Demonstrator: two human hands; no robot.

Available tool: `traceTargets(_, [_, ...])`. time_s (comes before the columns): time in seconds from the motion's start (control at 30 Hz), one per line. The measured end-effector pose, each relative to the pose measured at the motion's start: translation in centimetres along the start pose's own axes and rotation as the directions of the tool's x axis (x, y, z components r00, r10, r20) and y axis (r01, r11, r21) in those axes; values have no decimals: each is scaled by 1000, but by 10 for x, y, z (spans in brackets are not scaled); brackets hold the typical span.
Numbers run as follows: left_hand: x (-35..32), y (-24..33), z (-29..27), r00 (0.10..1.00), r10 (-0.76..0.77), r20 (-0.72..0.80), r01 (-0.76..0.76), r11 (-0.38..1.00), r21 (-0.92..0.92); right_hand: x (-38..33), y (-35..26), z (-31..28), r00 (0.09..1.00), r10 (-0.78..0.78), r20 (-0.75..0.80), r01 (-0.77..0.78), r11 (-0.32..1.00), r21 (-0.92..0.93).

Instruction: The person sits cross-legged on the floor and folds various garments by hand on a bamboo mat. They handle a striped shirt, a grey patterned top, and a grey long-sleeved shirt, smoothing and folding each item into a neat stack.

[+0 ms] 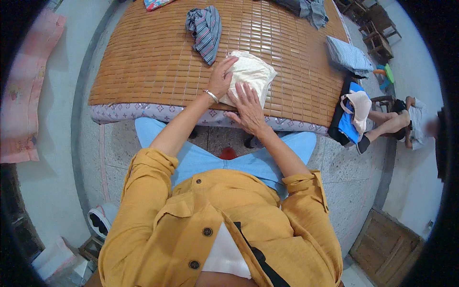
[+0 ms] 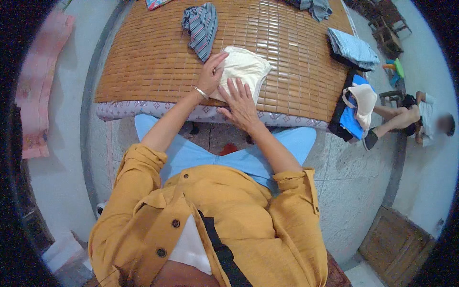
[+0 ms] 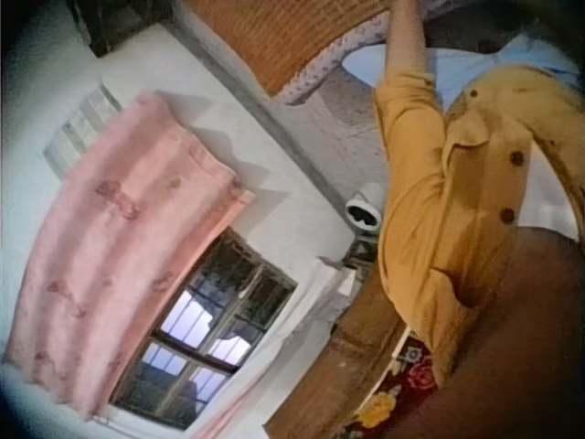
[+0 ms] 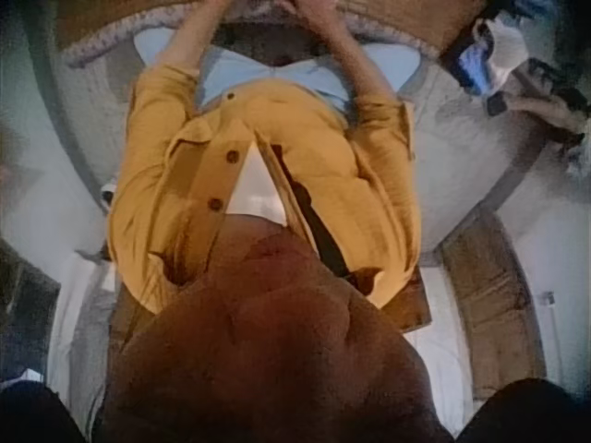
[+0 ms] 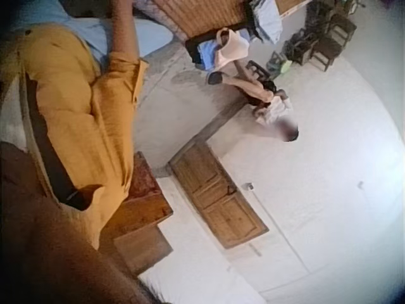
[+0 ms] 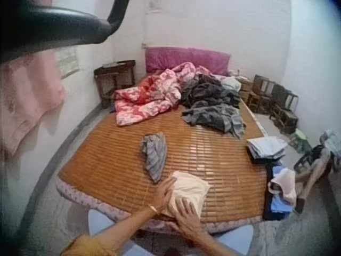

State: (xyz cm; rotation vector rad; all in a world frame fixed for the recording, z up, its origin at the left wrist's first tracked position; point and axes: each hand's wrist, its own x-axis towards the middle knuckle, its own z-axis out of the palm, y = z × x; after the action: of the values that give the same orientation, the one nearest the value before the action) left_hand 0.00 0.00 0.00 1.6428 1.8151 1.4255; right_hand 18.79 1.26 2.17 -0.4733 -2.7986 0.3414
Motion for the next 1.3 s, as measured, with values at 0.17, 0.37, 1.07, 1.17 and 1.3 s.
traceTargets(0.17, [-5, -16, 32, 877, -429, -215, 439, 899, -2, -2, 32, -5, 996, -36, 85, 47, 990, -136])
traceTargets(0.37, [-33, -36, 19, 910, -308, -278, 328, 944, 28, -11, 39, 8, 985, -107, 136, 123, 986, -115])
traceTargets(1.07, [-63, -26, -36, 995, -72, -69, 98, 835, 542, 63, 181, -190, 873, 356, 335, -460, 369, 808])
traceTargets(1.17, [-62, -18, -36, 994, -85, -68, 109, 819, 563, 61, 230, -230, 846, 494, 202, -453, 463, 762])
traceTargets(1.3, [-60, -12, -35, 991, -103, -83, 132, 819, 559, 46, 330, -303, 789, 612, 50, -461, 536, 707])
